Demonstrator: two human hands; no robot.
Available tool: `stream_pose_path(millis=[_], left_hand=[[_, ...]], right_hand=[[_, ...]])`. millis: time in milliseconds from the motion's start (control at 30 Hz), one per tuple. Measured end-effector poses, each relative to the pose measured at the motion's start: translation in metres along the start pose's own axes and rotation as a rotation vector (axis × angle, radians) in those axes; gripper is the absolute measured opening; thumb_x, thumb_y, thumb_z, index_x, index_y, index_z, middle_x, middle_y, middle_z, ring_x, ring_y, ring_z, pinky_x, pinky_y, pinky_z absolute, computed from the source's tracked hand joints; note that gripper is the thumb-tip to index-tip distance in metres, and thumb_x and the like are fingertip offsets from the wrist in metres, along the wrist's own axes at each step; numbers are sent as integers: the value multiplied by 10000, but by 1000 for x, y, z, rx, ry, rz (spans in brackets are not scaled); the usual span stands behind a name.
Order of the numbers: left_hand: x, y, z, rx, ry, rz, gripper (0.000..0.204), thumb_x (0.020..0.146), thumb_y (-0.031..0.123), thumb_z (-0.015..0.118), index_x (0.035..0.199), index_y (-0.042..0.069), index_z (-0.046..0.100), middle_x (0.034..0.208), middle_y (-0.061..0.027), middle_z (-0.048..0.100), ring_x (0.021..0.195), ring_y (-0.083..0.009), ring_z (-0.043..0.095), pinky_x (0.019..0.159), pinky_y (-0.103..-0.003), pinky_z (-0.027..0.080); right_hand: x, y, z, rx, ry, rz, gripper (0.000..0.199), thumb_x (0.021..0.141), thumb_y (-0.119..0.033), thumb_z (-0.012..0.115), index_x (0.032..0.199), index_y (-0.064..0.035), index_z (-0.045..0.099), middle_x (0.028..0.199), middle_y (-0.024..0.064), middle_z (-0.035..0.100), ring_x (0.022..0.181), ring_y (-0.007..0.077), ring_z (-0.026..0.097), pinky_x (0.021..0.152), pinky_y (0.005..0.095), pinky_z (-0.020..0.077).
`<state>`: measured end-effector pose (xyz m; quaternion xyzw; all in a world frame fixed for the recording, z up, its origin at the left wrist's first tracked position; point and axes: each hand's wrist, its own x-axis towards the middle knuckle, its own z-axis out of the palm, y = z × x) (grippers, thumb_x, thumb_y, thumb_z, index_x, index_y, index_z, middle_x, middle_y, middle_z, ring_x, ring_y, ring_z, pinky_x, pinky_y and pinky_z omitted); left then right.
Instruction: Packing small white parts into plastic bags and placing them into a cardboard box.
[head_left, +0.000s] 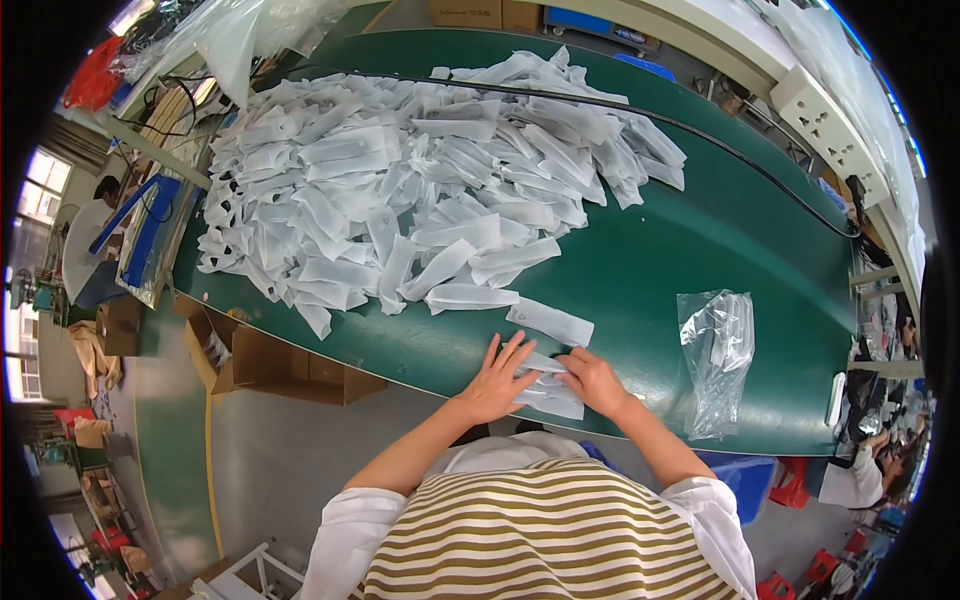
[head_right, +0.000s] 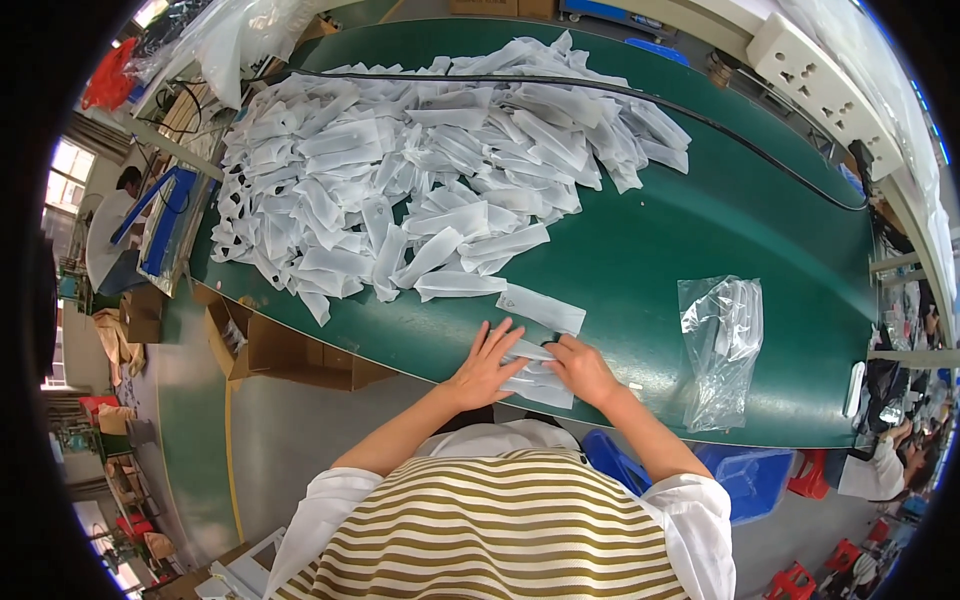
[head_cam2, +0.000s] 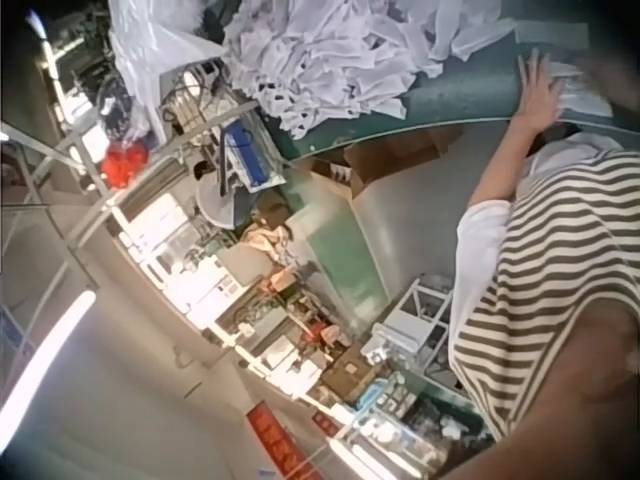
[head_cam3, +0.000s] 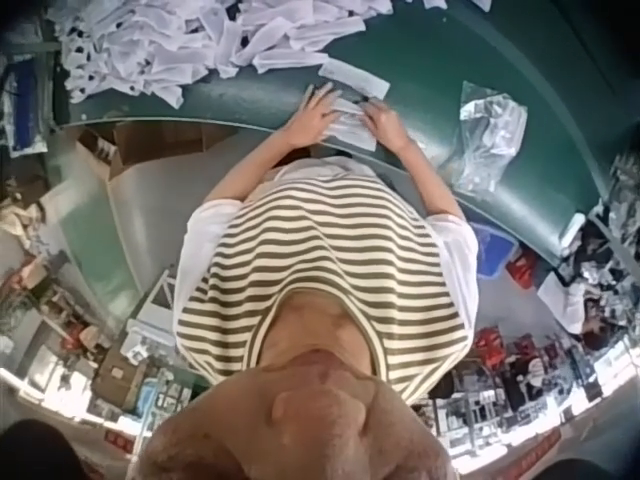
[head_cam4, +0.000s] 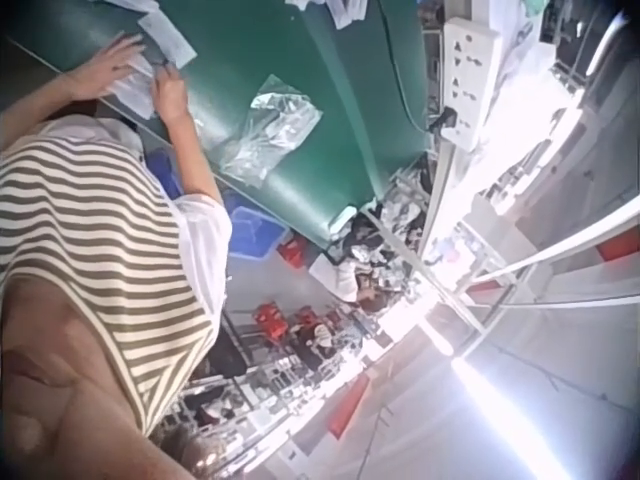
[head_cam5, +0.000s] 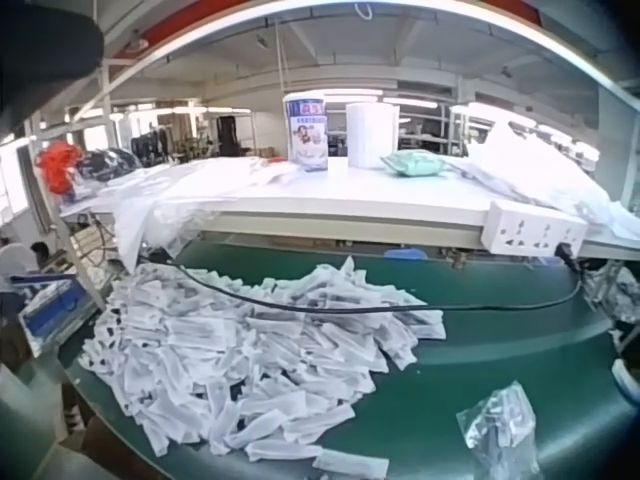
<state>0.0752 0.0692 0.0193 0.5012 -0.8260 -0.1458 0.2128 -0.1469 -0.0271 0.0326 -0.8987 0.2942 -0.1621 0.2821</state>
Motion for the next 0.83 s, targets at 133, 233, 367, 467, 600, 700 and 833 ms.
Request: stream_pose_path(millis=[133,233,367,467,600,700,833], left_hand=[[-7,-16,22,-66,-62,27,695,593,237,820,1204,46,548,1327,-180,388,1271,-380,337,1099,-501,275],[-1,-17,21,-85,-42,59,692,581,235,827,1190,52,552,1309,-182,399,1256,-381,351,1097,-493,283],[13,-14,2,-258,-93,-42,705,567,226,835,1181,48,538,1317,-198,378,1262,-391,346,1094,-501,282],[24,-8,-16,-58,97,-26,744,557,232,845,1193,35,513,1324,-208,354,1265,-411,339,1089,-503,290],[26,-29,7,-199,-6,35,751,553,247,855,1190,36,516,1335,-217,334,1280,-432,319,1092,-515,285],[25,-34,19,-256,-32,-9,762,557,251,857,1201,42,507,1336,-216,336,1288,-436,308,1099,-523,278],[36,-38,30,-391,-24,0,952,577,254,854,1344,85,317,1375,-200,314,1311,-439,277,1101,-523,282]], right_hand=[[15,4,-4,75,159,89,314,769,-99,705,1055,-13,612,893,136,584,782,349,615,677,404,517],[31,20,4,-9,208,399,283,757,-59,687,1024,-30,599,891,132,592,786,357,615,690,416,508],[34,38,7,205,87,348,258,749,-18,657,989,-40,566,914,136,586,778,374,606,699,423,497],[26,35,1,230,1,322,221,750,-3,636,948,-45,547,934,142,586,828,371,598,705,418,488],[12,35,-4,65,-115,272,314,740,-54,670,1029,-71,546,1071,154,567,989,361,564,780,428,481],[13,13,-16,-52,-105,169,484,720,-134,719,1161,-105,522,1217,151,511,1131,355,498,872,461,452],[4,-9,0,-200,-205,70,989,672,-390,785,1482,-188,255,1494,124,279,1345,361,324,1046,578,314]])
